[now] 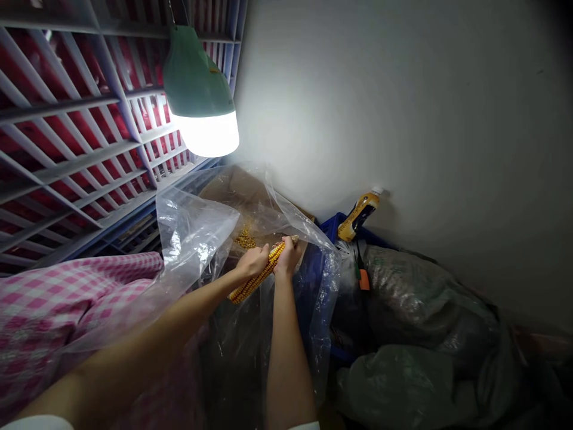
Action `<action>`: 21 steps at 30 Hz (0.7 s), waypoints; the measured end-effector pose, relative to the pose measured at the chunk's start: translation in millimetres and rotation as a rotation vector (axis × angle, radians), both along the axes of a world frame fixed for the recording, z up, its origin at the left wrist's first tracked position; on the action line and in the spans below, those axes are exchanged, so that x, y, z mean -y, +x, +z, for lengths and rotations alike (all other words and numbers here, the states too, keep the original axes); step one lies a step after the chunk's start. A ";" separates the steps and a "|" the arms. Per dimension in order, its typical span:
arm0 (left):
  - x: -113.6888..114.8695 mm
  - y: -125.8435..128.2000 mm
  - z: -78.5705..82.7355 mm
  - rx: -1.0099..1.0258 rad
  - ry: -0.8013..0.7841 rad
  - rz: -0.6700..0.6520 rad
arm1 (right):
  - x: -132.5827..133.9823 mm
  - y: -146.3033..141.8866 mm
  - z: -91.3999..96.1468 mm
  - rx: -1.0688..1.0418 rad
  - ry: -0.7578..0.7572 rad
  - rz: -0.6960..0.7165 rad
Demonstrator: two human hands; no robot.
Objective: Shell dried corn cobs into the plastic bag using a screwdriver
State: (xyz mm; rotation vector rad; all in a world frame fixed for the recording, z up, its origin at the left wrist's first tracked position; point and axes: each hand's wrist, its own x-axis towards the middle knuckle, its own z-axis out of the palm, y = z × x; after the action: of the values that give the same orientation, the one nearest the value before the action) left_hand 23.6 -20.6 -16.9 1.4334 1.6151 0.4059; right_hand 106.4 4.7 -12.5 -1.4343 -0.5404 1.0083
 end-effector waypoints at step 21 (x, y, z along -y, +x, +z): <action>2.3 3.9 -11.5 -0.030 0.071 -0.030 | -3.8 20.2 6.1 0.107 0.007 -0.109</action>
State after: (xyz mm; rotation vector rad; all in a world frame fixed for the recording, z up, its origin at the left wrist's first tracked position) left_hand 27.5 -22.8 -28.5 1.5221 1.6152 0.4294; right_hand 126.6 8.5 -6.4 -1.5020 -0.5372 0.8464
